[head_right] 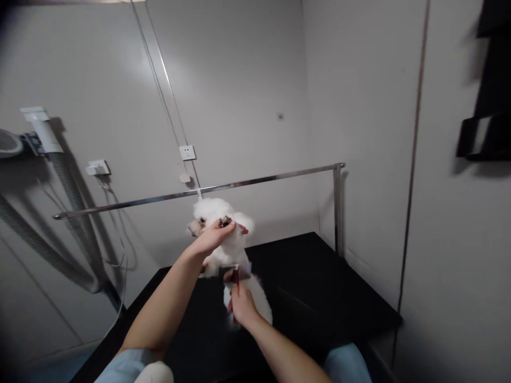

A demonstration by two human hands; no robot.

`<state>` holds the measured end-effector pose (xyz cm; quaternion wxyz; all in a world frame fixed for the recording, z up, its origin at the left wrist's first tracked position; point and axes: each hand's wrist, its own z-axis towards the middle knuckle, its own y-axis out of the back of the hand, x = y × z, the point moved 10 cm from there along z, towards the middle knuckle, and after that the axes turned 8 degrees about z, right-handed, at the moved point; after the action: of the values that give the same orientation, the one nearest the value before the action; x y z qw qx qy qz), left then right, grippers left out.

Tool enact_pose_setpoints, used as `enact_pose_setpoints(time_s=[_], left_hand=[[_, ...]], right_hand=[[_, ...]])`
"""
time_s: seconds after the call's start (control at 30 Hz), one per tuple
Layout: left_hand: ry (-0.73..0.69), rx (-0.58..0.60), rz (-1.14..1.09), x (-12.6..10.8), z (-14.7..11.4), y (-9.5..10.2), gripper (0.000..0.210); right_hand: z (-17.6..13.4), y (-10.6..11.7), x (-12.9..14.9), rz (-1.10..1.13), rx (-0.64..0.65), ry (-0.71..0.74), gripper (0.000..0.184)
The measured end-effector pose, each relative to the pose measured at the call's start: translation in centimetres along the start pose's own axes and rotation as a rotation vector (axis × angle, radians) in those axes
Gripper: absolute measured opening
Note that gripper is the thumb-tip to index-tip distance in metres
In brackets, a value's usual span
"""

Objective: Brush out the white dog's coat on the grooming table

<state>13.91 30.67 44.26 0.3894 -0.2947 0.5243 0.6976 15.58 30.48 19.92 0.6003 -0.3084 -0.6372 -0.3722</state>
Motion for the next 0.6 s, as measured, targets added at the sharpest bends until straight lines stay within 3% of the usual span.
enact_pose_setpoints(time_s=[0.07, 0.1, 0.13, 0.2, 0.27, 0.33, 0.4, 0.47, 0.53, 0.6], left_hand=[[-0.042, -0.035, -0.061, -0.3, -0.2, 0.0, 0.041], [-0.057, -0.056, -0.081, -0.4, -0.3, 0.0, 0.04], [-0.057, -0.076, -0.103, -0.3, -0.4, -0.1, 0.04], [-0.045, -0.115, -0.139, -0.1, -0.4, -0.3, 0.038], [-0.047, -0.215, -0.162, 0.3, -0.3, 0.3, 0.037], [-0.079, -0.381, -0.205, 0.7, -0.3, 2.0, 0.036], [-0.1, -0.526, -0.27, 1.5, -0.5, 3.5, 0.035], [-0.124, -0.598, -0.32, 2.2, -0.6, 4.4, 0.035], [-0.175, -0.616, -0.342, 2.4, -0.8, 4.6, 0.035], [-0.228, -0.624, -0.35, 2.4, -1.0, 4.5, 0.036]], right_hand=[[-1.5, -2.0, -2.4, 0.048, 0.144, -0.135, 0.03], [-1.8, -2.1, -1.8, 0.063, 0.177, -0.114, 0.029], [-1.6, -1.6, -0.3, 0.073, 0.174, -0.052, 0.028], [-0.3, 0.9, 4.4, 0.093, 0.048, 0.193, 0.033], [1.0, 1.6, 6.2, 0.021, 0.01, 0.317, 0.031], [1.3, 0.7, 3.4, -0.003, 0.017, 0.26, 0.027], [-0.3, -1.4, -3.0, 0.016, 0.072, 0.031, 0.025], [-3.2, -3.3, -8.9, 0.033, 0.16, -0.196, 0.027], [-4.8, -3.8, -11.0, 0.034, 0.232, -0.268, 0.029], [-3.3, -2.3, -9.7, 0.036, 0.237, -0.213, 0.028]])
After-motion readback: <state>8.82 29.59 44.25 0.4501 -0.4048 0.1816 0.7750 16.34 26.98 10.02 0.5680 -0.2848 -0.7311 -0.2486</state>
